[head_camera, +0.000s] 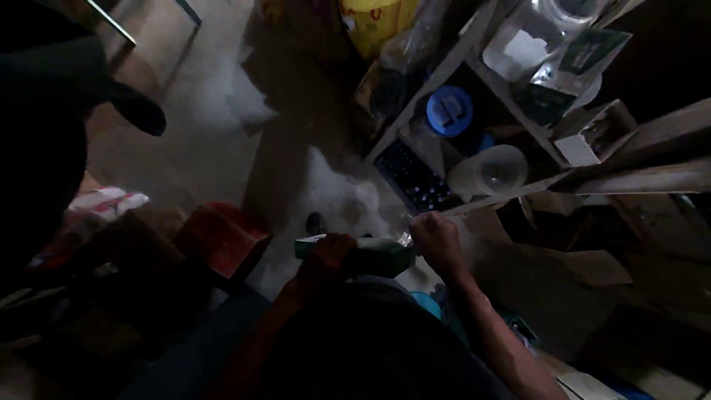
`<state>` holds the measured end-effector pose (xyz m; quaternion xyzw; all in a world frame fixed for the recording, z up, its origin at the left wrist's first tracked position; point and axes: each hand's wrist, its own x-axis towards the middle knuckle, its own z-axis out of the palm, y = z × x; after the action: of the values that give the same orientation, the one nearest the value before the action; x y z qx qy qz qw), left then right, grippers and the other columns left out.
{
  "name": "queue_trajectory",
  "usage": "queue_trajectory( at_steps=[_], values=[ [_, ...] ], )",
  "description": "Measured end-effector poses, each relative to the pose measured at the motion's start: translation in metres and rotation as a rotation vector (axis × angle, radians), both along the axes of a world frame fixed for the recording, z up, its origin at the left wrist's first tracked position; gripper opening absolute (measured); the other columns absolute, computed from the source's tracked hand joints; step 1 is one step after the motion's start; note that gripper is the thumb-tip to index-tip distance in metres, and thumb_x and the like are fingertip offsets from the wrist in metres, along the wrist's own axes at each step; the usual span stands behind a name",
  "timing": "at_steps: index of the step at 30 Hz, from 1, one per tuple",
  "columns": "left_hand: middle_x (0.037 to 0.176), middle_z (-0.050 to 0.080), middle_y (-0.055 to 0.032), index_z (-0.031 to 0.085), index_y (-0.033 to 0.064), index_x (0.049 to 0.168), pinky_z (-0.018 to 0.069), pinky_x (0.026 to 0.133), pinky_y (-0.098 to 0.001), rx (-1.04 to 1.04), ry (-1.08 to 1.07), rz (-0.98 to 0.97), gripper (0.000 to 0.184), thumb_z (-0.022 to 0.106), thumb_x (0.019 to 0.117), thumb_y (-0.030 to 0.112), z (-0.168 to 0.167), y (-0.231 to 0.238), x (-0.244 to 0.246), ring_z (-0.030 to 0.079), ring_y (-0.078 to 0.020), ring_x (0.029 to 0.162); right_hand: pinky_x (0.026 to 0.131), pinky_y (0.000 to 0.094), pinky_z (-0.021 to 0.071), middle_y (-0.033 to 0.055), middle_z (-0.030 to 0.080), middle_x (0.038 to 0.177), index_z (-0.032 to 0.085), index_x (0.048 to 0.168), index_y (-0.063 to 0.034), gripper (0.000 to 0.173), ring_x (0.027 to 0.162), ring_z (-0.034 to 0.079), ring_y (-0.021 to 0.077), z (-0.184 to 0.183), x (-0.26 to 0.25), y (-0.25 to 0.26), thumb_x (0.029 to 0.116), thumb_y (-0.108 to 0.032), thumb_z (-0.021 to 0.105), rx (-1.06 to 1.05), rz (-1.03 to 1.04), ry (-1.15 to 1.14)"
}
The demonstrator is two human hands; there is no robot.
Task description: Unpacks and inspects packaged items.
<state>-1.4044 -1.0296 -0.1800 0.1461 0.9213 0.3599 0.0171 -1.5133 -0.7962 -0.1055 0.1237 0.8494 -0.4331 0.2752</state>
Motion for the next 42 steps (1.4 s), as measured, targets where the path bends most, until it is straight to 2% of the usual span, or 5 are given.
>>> queue_trajectory(
  at_steps=[10,20,29,34,42],
  values=[
    [0.127,0.066,-0.0249,0.064,-0.0063,0.127,0.0505,0.105,-0.0481,0.279,-0.144,-0.09,0.05,0.075,0.0901,0.025,0.016,-0.095,-0.107,0.064,-0.037,0.12,0.097,0.036,0.0555,0.0132,0.066,0.132,0.063,0.137,-0.005,0.043,0.112,0.067,0.018,0.032,-0.084,-0.055,0.1027,-0.031,0.06,-0.153,0.415,0.014],
    [0.125,0.066,-0.0252,0.061,-0.0077,0.126,0.0512,0.106,-0.0425,0.355,0.042,-0.155,0.047,0.072,0.0921,0.023,0.016,-0.154,-0.163,0.064,-0.0327,0.121,0.072,0.0209,0.0564,0.0004,0.067,0.086,0.067,0.099,0.0022,0.011,0.075,0.064,0.0019,0.025,-0.106,-0.109,0.0973,-0.008,0.062,-0.28,0.009,0.362],
    [0.123,0.067,-0.0262,0.061,-0.0111,0.125,0.054,0.103,-0.0403,0.322,0.047,-0.078,0.052,0.077,0.0857,0.019,0.024,-0.158,-0.182,0.067,-0.0296,0.117,0.07,0.0262,0.0614,0.0115,0.07,0.107,0.063,0.124,0.0047,0.026,0.078,0.069,0.0082,0.025,-0.13,-0.123,0.1012,-0.005,0.054,-0.186,-0.136,0.495],
    [0.125,0.068,-0.0186,0.056,-0.0116,0.134,0.0528,0.102,-0.0275,0.454,-0.256,-0.054,0.063,0.074,0.0918,0.032,0.05,-0.165,-0.193,0.066,-0.0112,0.115,0.102,0.0323,0.0534,0.0112,0.062,0.138,0.071,0.12,-0.0002,0.033,0.126,0.06,0.0161,0.028,-0.15,-0.112,0.1006,-0.015,0.049,-0.596,0.16,0.37],
    [0.123,0.067,-0.0013,0.047,-0.0164,0.135,0.05,0.101,-0.0164,0.756,-0.215,0.087,0.076,0.044,0.1051,0.054,0.084,-0.157,-0.23,0.06,0.0091,0.112,0.091,0.0265,0.0595,-0.0012,0.071,0.122,0.067,0.127,-0.0067,0.043,0.104,0.069,0.0065,0.067,-0.169,-0.139,0.0904,-0.027,0.078,-0.937,0.163,0.411]
  ],
)
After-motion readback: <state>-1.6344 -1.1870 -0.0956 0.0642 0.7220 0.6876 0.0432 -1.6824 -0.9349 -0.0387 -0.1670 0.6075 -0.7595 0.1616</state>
